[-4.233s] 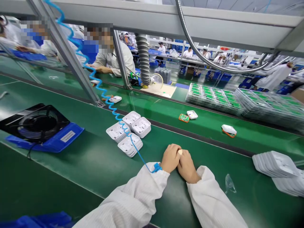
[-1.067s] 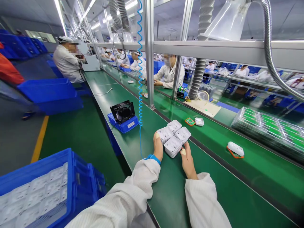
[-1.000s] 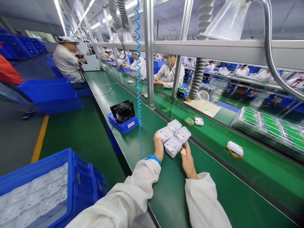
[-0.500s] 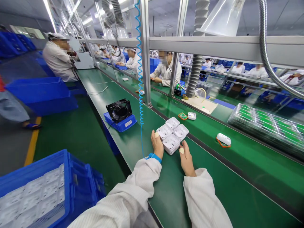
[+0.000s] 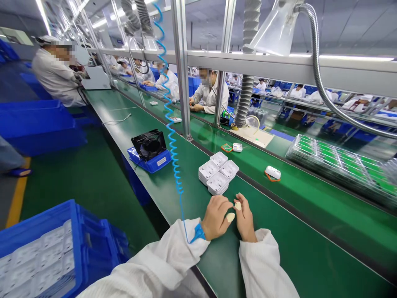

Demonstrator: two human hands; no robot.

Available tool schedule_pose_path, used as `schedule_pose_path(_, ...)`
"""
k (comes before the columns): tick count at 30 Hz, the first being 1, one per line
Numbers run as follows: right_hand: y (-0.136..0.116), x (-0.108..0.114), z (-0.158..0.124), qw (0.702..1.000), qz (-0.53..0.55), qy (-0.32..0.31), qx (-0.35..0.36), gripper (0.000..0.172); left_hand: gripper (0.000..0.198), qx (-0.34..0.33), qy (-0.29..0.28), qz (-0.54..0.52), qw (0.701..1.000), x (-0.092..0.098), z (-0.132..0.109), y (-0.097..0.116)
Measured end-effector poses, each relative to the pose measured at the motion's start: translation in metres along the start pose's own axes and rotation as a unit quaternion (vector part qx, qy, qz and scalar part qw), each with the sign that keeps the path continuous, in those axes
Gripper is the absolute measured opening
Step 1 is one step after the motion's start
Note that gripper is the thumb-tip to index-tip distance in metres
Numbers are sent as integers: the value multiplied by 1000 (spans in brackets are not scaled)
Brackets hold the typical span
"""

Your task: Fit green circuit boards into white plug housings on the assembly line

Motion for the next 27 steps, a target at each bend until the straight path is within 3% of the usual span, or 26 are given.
schedule_pose_path(4, -1, 12, -14, 1000, -6, -3, -8, 48, 24, 134, -127, 43, 982, -4, -11, -12)
schedule_pose_path(6, 0, 17, -19, 1000, -9, -5, -16, 47, 19, 164, -167, 57, 971, -7, -11, -20)
schedule_pose_path(11, 1, 24, -27, 1000, -8, -3, -17, 47, 15, 184, -189, 74, 962, -16, -5, -30)
schedule_pose_path(19, 0, 29, -34, 1000, -10, 3, -26, 51, 14, 188, -184, 102, 959, -18, -6, -29)
schedule_pose_path(22, 2, 32, -37, 999, -13, 9, -31, 52, 17, 167, -168, 46, 971, -23, -6, -8)
schedule_pose_path(27, 10, 42, -42, 998, -27, 54, -9, 46, 26, 22, -109, -117, 987, -48, 1, 62)
Point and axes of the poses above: each hand's wrist, its own z-axis towards the middle knuckle, its own x-axis out of the back of the hand, y = z × x, the point moved 4 cm from there along z, towards the middle knuckle, and after that the axes turned 5 degrees about -y, right-handed, at the moved point
